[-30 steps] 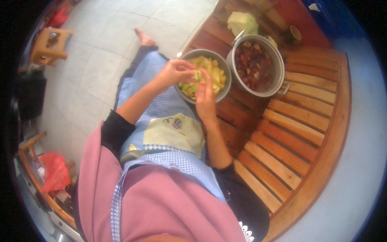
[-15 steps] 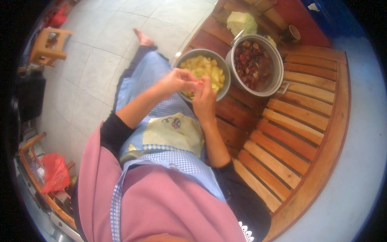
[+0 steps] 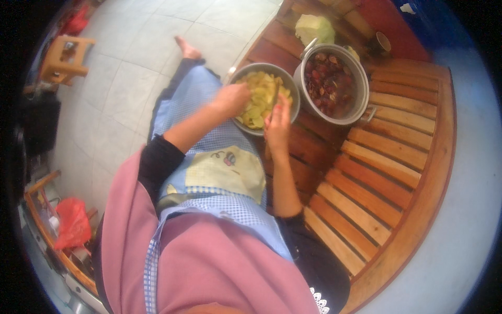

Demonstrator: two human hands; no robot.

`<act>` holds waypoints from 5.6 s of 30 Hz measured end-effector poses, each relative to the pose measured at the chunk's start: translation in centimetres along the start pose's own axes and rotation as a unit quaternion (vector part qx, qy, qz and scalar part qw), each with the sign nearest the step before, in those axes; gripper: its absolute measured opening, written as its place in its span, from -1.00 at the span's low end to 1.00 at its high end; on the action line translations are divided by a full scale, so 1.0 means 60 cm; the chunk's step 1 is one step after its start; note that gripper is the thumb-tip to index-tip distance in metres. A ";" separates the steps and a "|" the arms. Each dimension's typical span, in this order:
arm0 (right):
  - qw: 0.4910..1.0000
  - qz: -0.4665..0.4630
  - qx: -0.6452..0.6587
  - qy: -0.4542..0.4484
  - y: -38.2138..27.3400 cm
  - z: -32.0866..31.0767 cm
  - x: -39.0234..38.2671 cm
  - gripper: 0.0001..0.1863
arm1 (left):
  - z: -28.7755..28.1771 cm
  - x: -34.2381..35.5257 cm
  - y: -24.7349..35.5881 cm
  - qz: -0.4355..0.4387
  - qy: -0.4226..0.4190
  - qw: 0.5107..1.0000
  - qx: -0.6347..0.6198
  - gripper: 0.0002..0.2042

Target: The person cuts yellow vegetable pieces into smaller chunks using a knife in a metal bowl. The cut pieces remain in the bowl as the person continues cutting.

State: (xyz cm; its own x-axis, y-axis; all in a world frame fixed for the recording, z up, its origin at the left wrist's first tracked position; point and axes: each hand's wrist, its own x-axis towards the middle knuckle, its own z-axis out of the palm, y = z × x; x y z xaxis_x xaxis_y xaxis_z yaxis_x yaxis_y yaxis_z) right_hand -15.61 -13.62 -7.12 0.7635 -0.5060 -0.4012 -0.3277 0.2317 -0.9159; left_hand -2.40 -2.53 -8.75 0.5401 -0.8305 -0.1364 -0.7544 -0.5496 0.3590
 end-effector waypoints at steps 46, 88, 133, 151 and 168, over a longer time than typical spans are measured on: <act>0.942 -0.285 -0.160 0.069 0.009 0.031 0.015 -0.68 | -0.033 -0.040 0.036 -0.179 -0.058 0.733 -0.654 -0.82; 0.986 -0.101 -0.119 -0.060 -0.022 0.007 -0.026 -0.58 | -0.033 -0.031 0.010 -0.186 0.010 0.798 -0.573 -0.73; 0.985 0.061 0.154 -0.045 -0.011 -0.074 0.032 -0.50 | 0.065 0.007 0.067 0.060 0.059 0.994 -0.072 -0.87; 0.999 0.022 -0.015 -0.045 -0.015 -0.019 0.008 -0.54 | -0.017 0.011 0.015 -0.206 0.012 0.705 -0.679 -0.74; 0.936 -0.203 -0.281 -0.061 -0.042 0.007 -0.020 -0.62 | -0.065 -0.028 0.007 -0.159 -0.056 0.731 -0.661 -0.88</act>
State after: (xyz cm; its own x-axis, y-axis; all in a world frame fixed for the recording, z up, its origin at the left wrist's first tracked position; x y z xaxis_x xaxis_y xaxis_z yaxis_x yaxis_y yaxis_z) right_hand -15.47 -13.25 -4.32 0.9353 -0.3508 -0.0467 -0.2121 -0.4501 -0.8674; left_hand -2.19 -0.99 -4.79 0.5198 -0.7228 -0.4555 0.4625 -0.2102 0.8614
